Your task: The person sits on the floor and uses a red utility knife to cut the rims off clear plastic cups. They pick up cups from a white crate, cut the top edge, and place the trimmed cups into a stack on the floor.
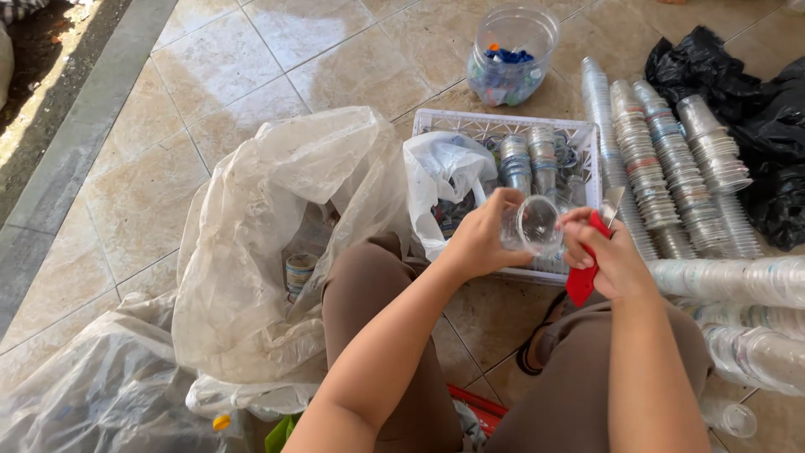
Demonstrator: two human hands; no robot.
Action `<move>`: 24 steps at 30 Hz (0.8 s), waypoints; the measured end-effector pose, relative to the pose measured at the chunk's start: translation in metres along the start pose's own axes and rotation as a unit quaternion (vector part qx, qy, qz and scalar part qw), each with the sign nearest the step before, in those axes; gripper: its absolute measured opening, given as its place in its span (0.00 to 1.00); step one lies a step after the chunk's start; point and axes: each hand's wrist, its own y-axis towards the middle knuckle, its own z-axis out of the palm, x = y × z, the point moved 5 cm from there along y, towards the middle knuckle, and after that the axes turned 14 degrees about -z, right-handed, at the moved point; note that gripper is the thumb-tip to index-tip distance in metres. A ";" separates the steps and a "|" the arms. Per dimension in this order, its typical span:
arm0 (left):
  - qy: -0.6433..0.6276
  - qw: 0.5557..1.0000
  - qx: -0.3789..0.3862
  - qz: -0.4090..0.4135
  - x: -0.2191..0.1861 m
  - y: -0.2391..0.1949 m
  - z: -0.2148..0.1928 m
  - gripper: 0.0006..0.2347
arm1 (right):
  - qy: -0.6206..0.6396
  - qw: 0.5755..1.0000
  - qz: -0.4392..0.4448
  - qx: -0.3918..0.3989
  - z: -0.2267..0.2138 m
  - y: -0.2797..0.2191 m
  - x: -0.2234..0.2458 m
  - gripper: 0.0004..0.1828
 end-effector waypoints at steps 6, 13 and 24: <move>-0.162 0.985 0.015 0.057 0.011 0.000 0.010 0.35 | 0.071 0.996 0.030 -0.045 -0.010 0.000 -0.021 0.50; -0.167 0.984 0.063 0.026 0.007 -0.008 0.017 0.32 | -0.226 0.967 -0.100 -0.062 -0.004 -0.006 -0.017 0.38; -0.245 0.961 0.127 0.010 -0.001 -0.007 0.027 0.32 | -0.264 0.945 -0.186 -0.049 0.036 -0.015 0.012 0.31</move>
